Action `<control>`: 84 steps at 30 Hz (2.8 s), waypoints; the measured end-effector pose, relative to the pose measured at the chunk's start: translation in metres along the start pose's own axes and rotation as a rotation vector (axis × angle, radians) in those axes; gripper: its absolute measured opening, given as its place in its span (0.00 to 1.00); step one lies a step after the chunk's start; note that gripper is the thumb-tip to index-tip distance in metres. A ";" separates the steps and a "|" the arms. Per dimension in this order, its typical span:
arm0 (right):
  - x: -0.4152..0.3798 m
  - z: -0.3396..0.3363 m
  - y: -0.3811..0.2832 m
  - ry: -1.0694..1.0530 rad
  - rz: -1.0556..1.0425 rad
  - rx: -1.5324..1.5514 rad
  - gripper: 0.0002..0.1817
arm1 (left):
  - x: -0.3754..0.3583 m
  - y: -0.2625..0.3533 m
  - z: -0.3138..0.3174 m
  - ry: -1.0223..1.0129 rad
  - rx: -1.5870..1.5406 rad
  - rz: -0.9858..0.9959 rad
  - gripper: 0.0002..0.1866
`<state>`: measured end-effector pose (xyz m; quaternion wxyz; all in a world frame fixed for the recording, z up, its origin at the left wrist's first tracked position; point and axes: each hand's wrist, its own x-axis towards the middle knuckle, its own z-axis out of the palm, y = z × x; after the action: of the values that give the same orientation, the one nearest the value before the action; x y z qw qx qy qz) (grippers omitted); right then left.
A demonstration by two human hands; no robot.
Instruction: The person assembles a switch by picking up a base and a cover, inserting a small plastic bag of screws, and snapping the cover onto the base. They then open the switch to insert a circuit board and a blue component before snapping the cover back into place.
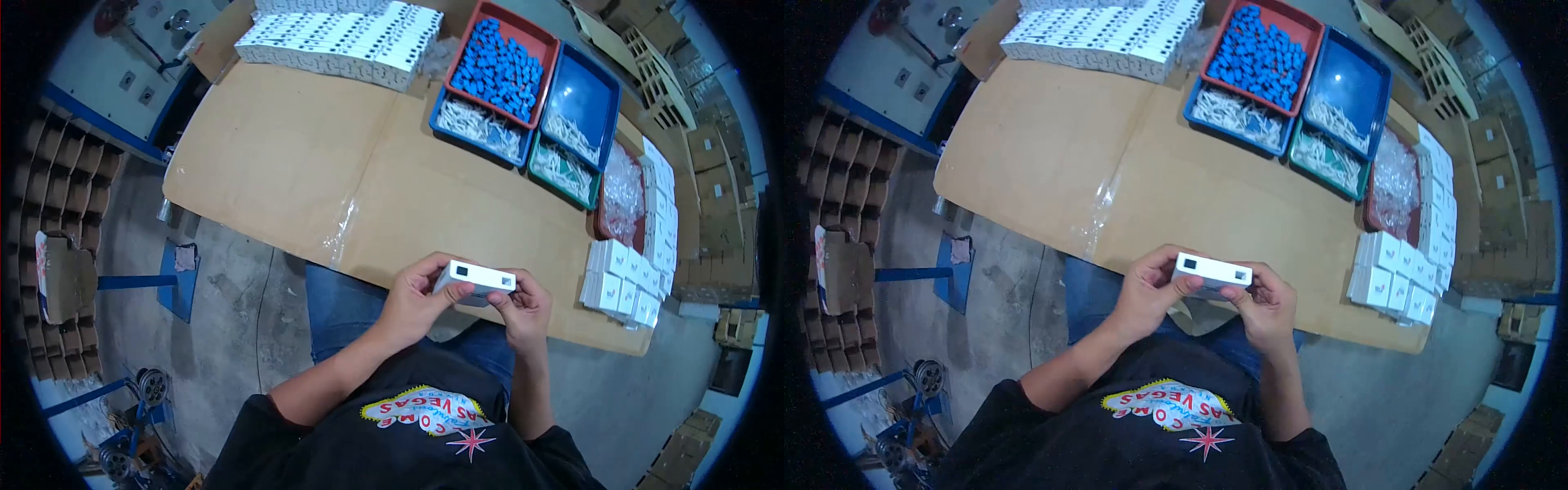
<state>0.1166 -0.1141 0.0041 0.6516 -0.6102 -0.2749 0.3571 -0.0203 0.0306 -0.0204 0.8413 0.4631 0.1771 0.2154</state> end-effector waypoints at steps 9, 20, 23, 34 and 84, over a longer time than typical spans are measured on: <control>0.032 0.036 0.015 -0.088 -0.018 -0.353 0.44 | 0.019 -0.012 0.002 0.185 0.086 0.167 0.26; 0.226 0.040 0.001 0.123 -0.676 -0.944 0.23 | 0.132 0.011 -0.191 0.431 1.201 0.409 0.30; 0.324 0.059 -0.005 0.201 -0.816 -0.993 0.19 | 0.127 0.002 -0.217 0.411 1.614 0.243 0.32; 0.607 0.138 -0.007 0.236 -0.654 -0.960 0.24 | 0.123 0.013 -0.213 0.348 1.700 0.205 0.40; 0.202 -0.006 0.117 0.061 0.001 -0.419 0.05 | 0.111 -0.011 -0.207 0.350 1.687 0.190 0.40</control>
<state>0.2257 0.0444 -0.1284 0.5183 -0.7429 -0.3230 0.2739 -0.0278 0.2292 -0.1461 0.1560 0.9055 0.3651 0.1494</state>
